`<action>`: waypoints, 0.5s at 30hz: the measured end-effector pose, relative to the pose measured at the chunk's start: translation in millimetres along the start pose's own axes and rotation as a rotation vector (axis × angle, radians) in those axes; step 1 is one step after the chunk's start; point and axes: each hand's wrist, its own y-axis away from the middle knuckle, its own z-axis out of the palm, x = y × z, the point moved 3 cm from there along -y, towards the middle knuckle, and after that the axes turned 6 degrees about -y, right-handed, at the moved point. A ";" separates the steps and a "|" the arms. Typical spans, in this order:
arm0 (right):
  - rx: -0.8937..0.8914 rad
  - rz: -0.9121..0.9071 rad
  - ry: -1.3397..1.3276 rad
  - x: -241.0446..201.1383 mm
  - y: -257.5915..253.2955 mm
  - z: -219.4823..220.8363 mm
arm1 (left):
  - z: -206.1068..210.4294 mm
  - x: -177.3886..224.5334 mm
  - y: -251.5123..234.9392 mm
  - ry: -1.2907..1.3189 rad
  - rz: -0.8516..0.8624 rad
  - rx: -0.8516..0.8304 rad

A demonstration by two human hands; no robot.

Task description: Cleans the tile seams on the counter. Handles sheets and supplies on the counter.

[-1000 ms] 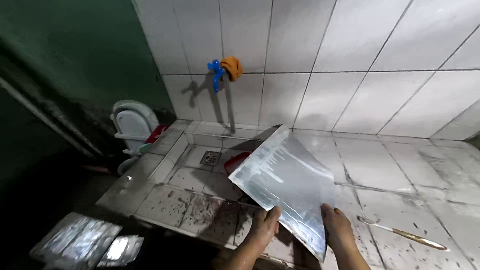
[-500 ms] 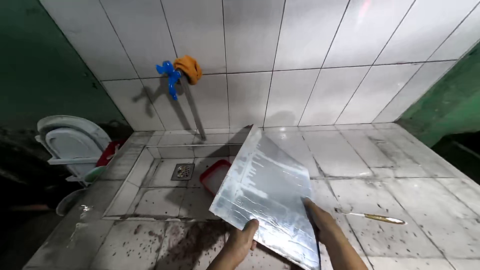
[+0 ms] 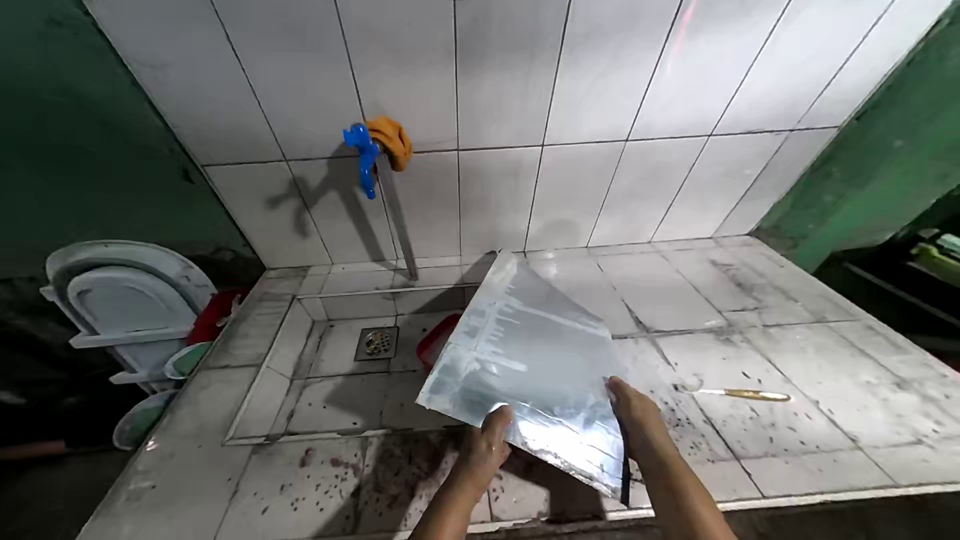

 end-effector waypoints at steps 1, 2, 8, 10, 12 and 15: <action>0.000 -0.008 -0.007 1.9 5.7 3.0 | -4.5 1.3 0.8 0.009 0.004 0.007; -0.003 -0.005 -0.013 2.5 12.8 5.7 | -9.5 0.7 2.3 0.015 -0.008 0.011; 0.029 0.002 -0.029 -5.0 42.5 27.9 | -40.4 2.9 11.4 0.051 -0.018 0.039; 0.029 0.018 -0.070 -0.4 50.2 33.7 | -49.2 2.6 14.8 0.068 -0.014 0.050; 0.035 0.009 -0.105 -2.6 57.6 39.4 | -58.5 2.6 15.0 0.071 -0.010 0.057; 0.051 0.009 -0.115 0.6 74.1 45.1 | -70.4 -2.8 22.9 0.091 -0.022 0.045</action>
